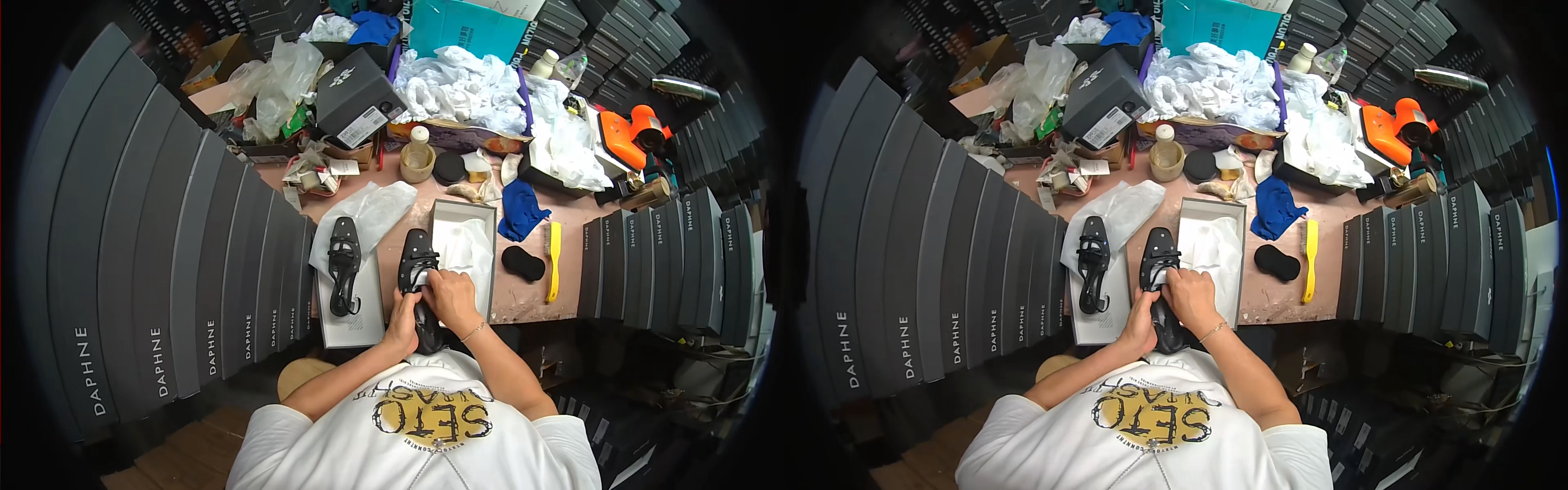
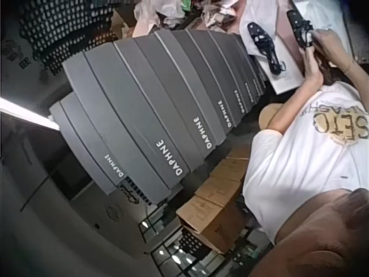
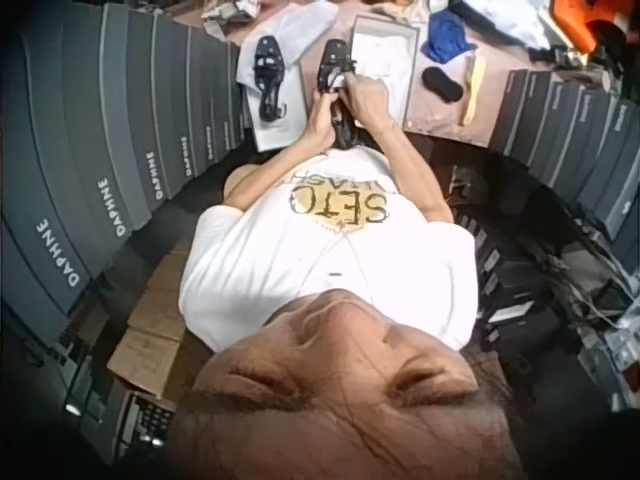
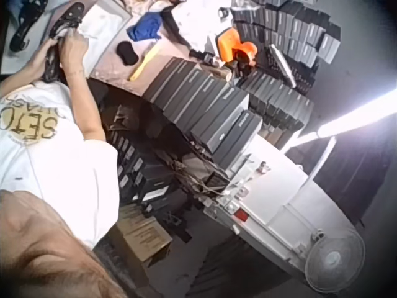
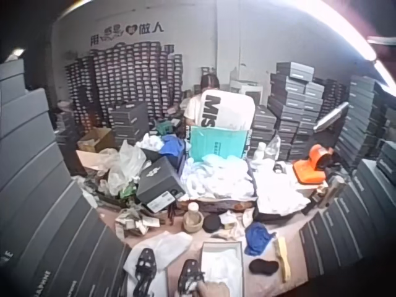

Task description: Inspecting and packing shoes into boxes at a warehouse workstation.

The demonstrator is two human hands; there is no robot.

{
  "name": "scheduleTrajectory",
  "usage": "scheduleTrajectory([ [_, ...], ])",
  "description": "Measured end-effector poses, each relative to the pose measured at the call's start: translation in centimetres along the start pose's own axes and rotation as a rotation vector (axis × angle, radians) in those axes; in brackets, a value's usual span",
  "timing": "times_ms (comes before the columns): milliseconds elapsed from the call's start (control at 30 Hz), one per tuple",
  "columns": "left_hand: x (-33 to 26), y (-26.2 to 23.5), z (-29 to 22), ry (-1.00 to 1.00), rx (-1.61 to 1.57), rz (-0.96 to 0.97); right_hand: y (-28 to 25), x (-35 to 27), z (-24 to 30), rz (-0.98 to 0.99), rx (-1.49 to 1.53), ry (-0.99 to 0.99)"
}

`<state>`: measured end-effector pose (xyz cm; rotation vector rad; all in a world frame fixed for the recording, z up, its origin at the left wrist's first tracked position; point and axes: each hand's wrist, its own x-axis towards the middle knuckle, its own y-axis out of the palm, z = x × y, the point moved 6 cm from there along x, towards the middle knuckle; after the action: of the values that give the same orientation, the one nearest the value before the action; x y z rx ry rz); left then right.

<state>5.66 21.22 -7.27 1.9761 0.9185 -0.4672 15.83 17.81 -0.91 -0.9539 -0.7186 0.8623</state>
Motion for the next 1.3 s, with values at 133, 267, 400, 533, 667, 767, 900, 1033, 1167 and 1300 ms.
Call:
scheduleTrajectory([
  [133, -0.6, 0.8, 0.3, -0.054, -0.031, 0.028, -0.8, -0.6, -1.3, -0.1, 0.198, 0.179],
  [267, -1.6, 2.0, 0.3, -0.095, 0.085, 0.151, 1.4, -1.6, -3.7, -0.068, 0.748, 0.39],
  [400, -1.8, 1.7, 0.9, -0.117, 0.067, 0.157, -0.5, -1.3, -2.7, -0.206, 0.588, 0.147],
  [533, -2.5, 2.7, 1.2, -0.158, 0.03, 0.221, -0.4, -1.1, -4.3, -0.082, 0.657, 0.41],
  [667, -2.7, 2.9, 1.2, -0.175, 0.051, 0.2, -1.9, -1.4, -3.7, -0.076, 0.732, 0.275],
  [767, -2.6, 2.5, 1.4, -0.204, 0.103, 0.178, -2.6, -1.5, -4.6, 0.015, 0.649, 0.431],
  [900, 0.3, 2.7, -0.5, 0.088, 0.168, 0.246, -2.0, 0.2, -4.8, -0.102, 0.392, 0.382],
  [1033, 1.9, 3.8, -3.8, 0.385, 0.464, 0.251, -3.9, 0.4, 1.1, 0.066, 0.255, 0.188],
  [1167, 5.8, 0.9, -2.6, -0.189, 0.146, 0.331, -6.3, -0.8, -2.9, 0.419, 0.954, 0.284],
  [1300, 4.0, 4.7, -3.3, -0.491, -0.147, 0.423, -4.8, -3.3, -19.8, 0.082, -0.063, 0.411],
])
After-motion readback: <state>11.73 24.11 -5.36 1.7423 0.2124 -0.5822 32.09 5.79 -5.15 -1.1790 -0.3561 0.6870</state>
